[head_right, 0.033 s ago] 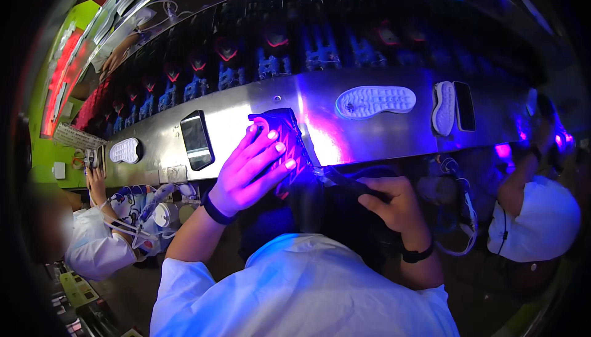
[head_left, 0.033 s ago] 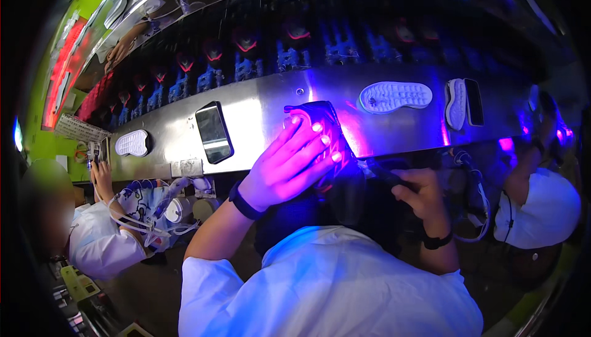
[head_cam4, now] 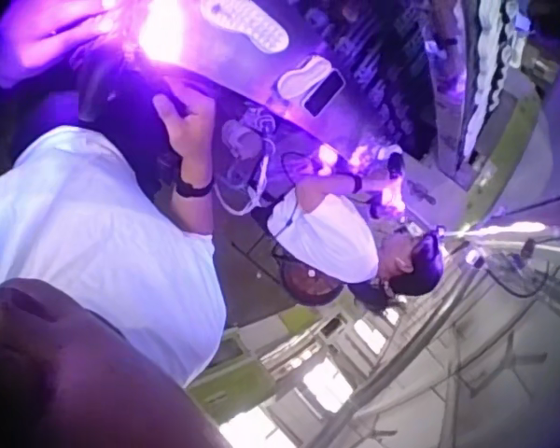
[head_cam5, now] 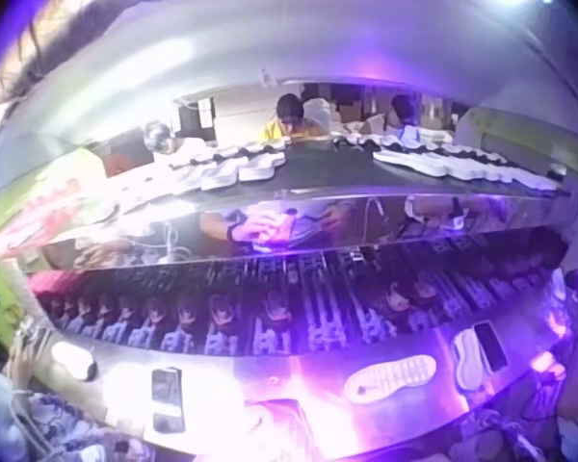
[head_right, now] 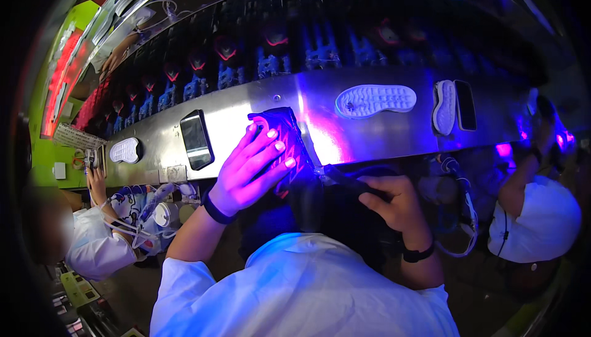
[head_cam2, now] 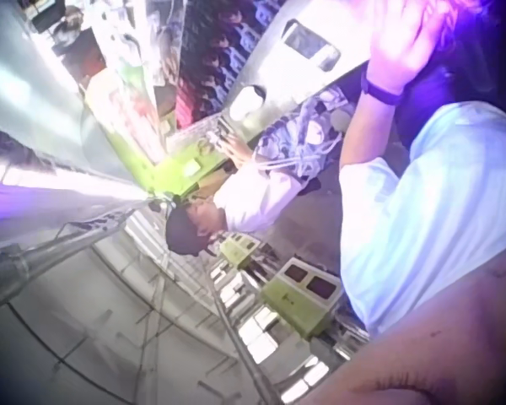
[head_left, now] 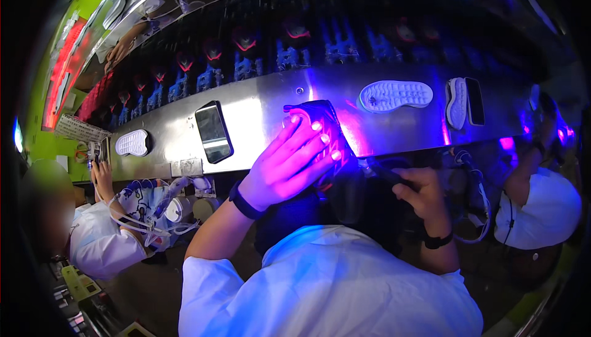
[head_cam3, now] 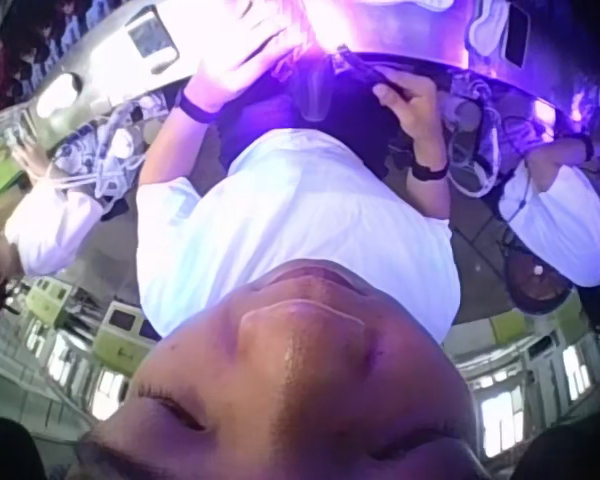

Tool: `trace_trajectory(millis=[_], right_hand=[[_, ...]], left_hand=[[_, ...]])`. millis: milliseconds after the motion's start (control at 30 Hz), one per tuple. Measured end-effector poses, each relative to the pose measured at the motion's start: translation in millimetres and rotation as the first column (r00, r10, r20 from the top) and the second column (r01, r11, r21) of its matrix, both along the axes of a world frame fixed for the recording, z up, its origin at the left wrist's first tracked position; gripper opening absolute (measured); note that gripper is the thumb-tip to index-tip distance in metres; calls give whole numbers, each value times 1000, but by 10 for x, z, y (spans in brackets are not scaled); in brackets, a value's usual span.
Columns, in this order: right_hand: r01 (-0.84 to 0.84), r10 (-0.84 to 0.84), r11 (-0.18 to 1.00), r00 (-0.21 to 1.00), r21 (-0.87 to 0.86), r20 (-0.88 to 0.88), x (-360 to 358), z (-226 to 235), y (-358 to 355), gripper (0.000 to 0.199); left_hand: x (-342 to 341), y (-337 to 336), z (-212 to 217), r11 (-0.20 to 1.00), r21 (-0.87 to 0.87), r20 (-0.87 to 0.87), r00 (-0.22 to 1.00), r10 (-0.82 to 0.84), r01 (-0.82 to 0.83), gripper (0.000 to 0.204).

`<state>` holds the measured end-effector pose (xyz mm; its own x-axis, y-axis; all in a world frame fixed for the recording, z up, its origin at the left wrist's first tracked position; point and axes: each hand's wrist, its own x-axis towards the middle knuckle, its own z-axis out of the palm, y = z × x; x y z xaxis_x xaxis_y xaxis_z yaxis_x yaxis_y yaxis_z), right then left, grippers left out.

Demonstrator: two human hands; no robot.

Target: The worker inspects, positions, and cleans/glues shoe uppers over an automated assembly track.

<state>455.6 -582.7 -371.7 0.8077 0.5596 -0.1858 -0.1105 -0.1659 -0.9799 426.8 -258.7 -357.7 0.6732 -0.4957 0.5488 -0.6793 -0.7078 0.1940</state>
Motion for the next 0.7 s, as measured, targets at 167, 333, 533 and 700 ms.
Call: trace_trajectory(millis=[167,333,533,700], right_hand=[[38,-39,998,999,-45,-31,184,-36,87,28],[-15,13,999,999,38,43,147,-115,8,27],[45,-46,999,999,-22,-24,9,-4,64,27],[54,-49,998,991,33,-128,-135,20,121,33]], left_hand=[[-28,-93,-31,997,-40,-61,996,62,-65,41],[-69,-104,6,988,-90,-109,987,119,-129,41],[-183,-112,-20,971,-161,-165,975,147,-174,60],[-292,-117,31,959,-163,-229,954,192,-232,65]])
